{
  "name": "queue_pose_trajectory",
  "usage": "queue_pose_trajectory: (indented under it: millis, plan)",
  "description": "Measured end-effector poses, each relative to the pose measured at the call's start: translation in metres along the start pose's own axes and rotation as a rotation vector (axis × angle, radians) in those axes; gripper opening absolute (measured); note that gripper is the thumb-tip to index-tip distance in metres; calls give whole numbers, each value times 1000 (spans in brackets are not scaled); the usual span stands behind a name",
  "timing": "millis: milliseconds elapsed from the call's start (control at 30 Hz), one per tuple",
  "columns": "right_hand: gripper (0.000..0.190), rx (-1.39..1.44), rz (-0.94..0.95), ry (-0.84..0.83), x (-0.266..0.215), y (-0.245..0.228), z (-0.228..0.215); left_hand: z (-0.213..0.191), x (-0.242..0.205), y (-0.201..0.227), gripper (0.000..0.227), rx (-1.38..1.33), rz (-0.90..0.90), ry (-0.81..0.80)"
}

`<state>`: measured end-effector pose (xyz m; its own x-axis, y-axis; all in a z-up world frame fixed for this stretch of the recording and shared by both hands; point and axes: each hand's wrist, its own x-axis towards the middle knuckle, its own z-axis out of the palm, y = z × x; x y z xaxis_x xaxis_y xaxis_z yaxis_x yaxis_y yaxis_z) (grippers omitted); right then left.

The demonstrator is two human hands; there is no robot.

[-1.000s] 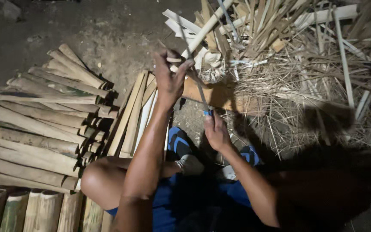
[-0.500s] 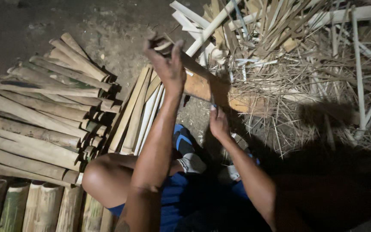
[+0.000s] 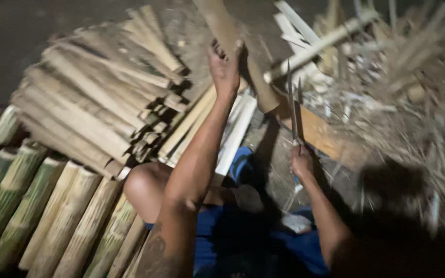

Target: The person sits on the ground and uses a machete to split bamboo poles into thin strips. The person repeatedly strikes the bamboo against a wooden block to separate it into smaller pieces.

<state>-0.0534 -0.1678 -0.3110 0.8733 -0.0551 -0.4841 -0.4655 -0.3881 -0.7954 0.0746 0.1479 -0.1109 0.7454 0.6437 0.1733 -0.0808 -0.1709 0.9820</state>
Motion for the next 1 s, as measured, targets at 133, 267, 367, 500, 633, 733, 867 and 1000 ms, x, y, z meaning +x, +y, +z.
queue_pose_trajectory:
  millis: [133, 267, 367, 500, 633, 733, 867, 1000]
  plan:
    - [44, -24, -114, -149, -7, -56, 34, -40, -14, -33, 79, -27, -29, 130]
    - [48, -9, -89, -319, -38, -84, 67, -86, -88, -128, 63, 274, -402, 248]
    - [47, -256, -132, -327, -46, -101, 85, -110, -91, -173, 66, 325, -488, 329]
    - [49, -287, -42, -371, -42, -107, 92, -142, -29, -176, 64, 392, -386, 401]
    - [48, -299, -128, -368, -22, -106, 97, -182, 45, -156, 73, 335, -467, 431]
    - [52, -490, -346, -259, -8, -105, 94, -183, 61, -152, 83, 661, -327, 435]
    - [43, -349, -114, -307, -2, -89, 84, -131, 28, -163, 73, 699, -17, 64]
    - [34, -400, -243, -141, -3, -70, 42, -36, -28, -157, 71, 704, 154, -628]
